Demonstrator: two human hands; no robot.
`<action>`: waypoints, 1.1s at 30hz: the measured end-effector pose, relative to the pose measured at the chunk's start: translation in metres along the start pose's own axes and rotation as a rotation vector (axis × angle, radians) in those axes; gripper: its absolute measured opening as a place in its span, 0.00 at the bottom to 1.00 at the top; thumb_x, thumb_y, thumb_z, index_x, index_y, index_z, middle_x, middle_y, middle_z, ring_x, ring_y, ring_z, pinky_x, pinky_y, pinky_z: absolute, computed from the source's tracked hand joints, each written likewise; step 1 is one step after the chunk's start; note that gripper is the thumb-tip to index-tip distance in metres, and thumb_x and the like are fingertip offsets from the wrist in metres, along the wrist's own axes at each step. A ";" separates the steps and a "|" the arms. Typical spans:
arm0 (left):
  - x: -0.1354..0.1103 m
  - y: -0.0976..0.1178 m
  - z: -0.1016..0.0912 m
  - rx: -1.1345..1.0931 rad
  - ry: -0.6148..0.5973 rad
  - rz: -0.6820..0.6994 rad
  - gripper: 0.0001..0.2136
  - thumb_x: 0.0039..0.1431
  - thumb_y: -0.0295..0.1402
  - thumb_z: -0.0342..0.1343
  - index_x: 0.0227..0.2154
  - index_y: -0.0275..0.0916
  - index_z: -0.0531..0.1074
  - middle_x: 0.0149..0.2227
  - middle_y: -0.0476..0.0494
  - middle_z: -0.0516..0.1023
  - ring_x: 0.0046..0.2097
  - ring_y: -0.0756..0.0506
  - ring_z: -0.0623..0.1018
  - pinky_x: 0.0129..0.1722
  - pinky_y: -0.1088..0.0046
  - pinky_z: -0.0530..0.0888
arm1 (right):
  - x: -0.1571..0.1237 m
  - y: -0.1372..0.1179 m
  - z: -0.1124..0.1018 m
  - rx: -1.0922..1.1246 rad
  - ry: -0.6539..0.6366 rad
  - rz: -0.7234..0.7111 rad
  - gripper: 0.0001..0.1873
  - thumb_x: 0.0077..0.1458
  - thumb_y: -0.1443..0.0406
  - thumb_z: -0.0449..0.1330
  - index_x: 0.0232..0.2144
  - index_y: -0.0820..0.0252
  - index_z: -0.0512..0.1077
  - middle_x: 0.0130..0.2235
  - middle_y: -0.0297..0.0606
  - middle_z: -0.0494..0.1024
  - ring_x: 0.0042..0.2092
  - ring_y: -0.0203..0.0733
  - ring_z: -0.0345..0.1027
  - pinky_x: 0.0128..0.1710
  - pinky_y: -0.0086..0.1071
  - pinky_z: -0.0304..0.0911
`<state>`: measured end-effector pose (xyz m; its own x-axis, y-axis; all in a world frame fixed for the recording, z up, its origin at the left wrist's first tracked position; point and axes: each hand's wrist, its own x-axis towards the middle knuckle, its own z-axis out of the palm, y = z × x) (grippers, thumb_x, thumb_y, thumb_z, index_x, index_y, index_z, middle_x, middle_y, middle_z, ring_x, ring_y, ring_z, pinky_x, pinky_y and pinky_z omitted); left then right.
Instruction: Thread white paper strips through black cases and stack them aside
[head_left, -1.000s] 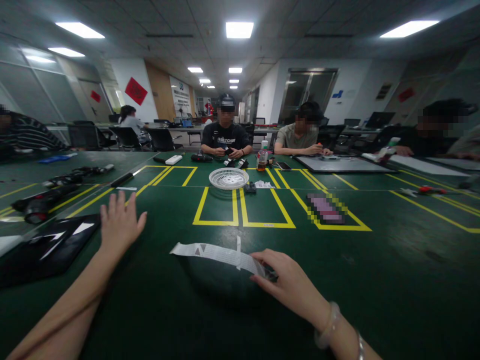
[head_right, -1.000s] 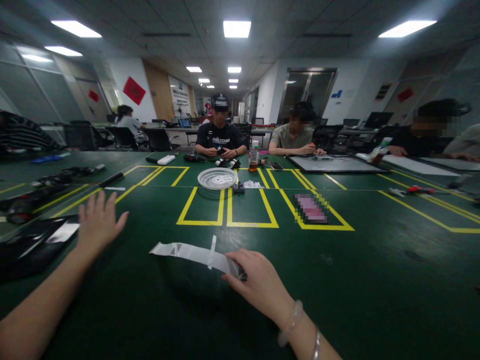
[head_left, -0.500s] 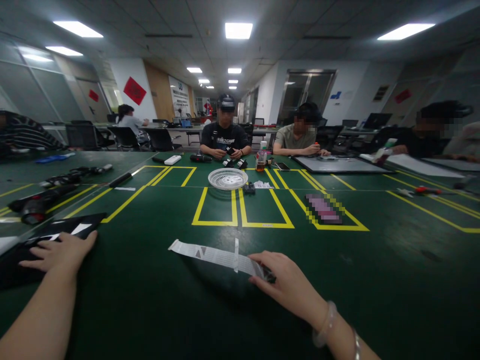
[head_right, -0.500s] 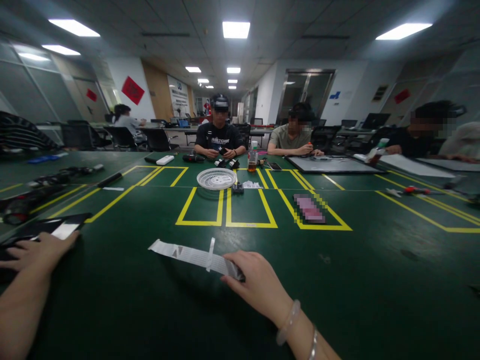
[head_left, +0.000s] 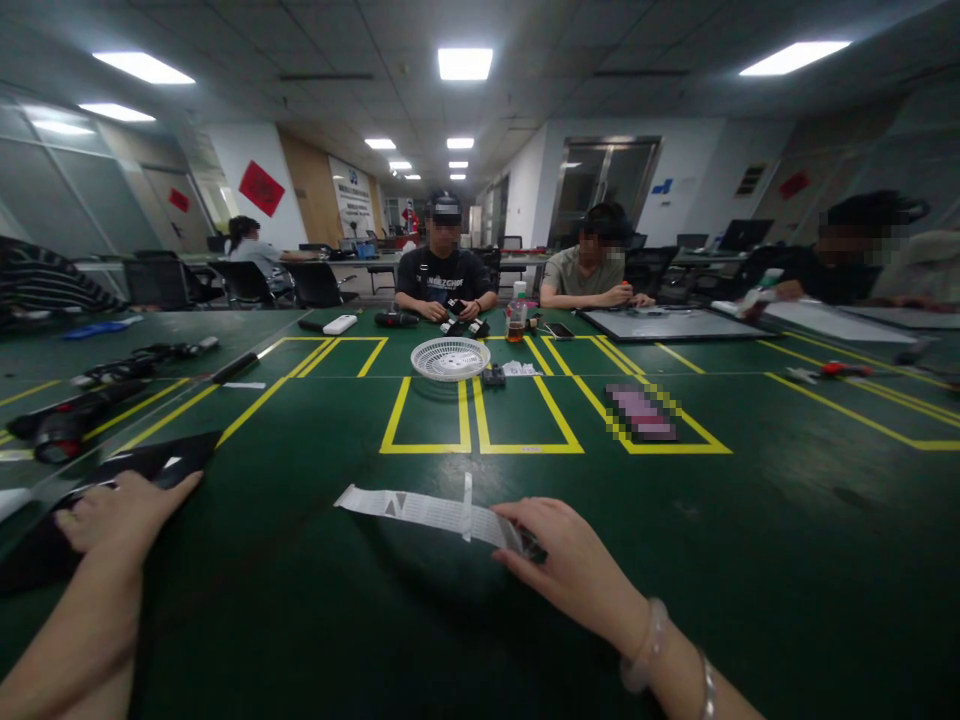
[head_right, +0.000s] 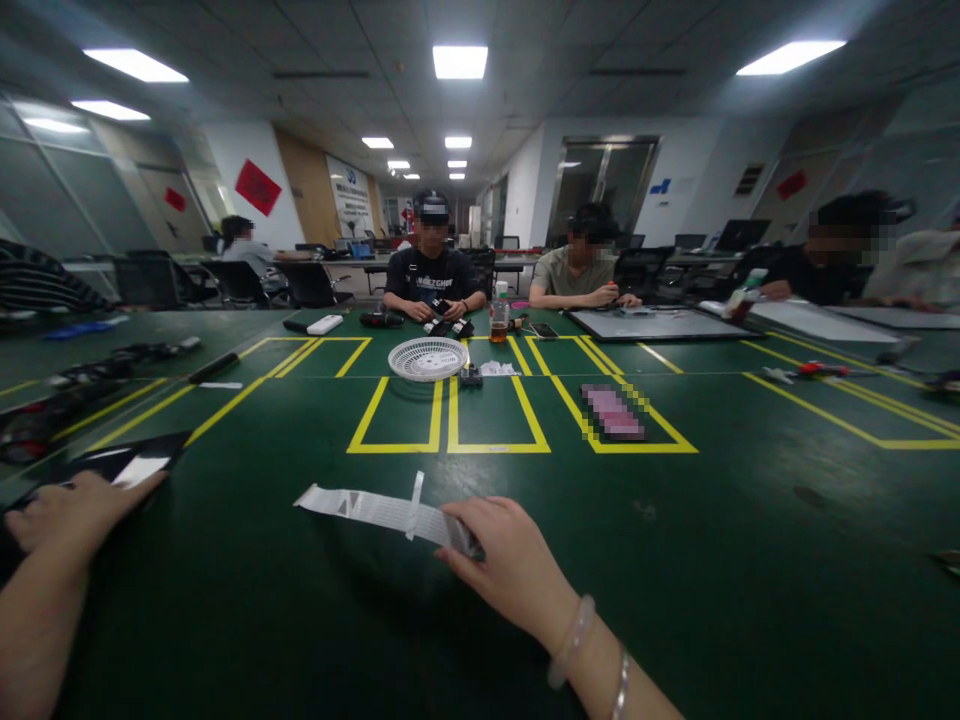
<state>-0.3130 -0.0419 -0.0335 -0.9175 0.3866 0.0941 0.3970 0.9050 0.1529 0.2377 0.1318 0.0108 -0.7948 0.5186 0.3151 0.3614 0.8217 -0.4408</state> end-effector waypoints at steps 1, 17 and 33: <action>-0.002 0.004 -0.003 0.034 -0.018 -0.082 0.52 0.43 0.69 0.43 0.55 0.21 0.61 0.56 0.12 0.64 0.56 0.16 0.63 0.48 0.40 0.61 | 0.000 0.000 0.000 0.000 0.010 -0.004 0.19 0.56 0.62 0.64 0.50 0.53 0.71 0.45 0.36 0.78 0.45 0.44 0.72 0.52 0.42 0.63; -0.156 0.173 -0.015 -0.222 -0.207 1.091 0.43 0.43 0.52 0.64 0.61 0.39 0.60 0.53 0.35 0.72 0.56 0.32 0.70 0.65 0.43 0.42 | -0.002 0.011 0.001 -0.052 0.419 -0.113 0.16 0.63 0.58 0.57 0.51 0.58 0.67 0.45 0.43 0.77 0.45 0.47 0.71 0.48 0.44 0.65; -0.218 0.190 -0.026 -0.699 -0.782 1.194 0.30 0.59 0.52 0.55 0.59 0.41 0.65 0.61 0.36 0.66 0.61 0.35 0.65 0.63 0.52 0.59 | -0.005 0.011 -0.001 -0.061 0.573 -0.213 0.15 0.66 0.60 0.54 0.52 0.57 0.65 0.43 0.42 0.76 0.43 0.45 0.70 0.44 0.41 0.65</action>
<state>-0.0370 0.0415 0.0002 0.2180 0.9759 0.0122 0.5988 -0.1436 0.7879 0.2462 0.1381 0.0056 -0.4701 0.3725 0.8001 0.2645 0.9244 -0.2749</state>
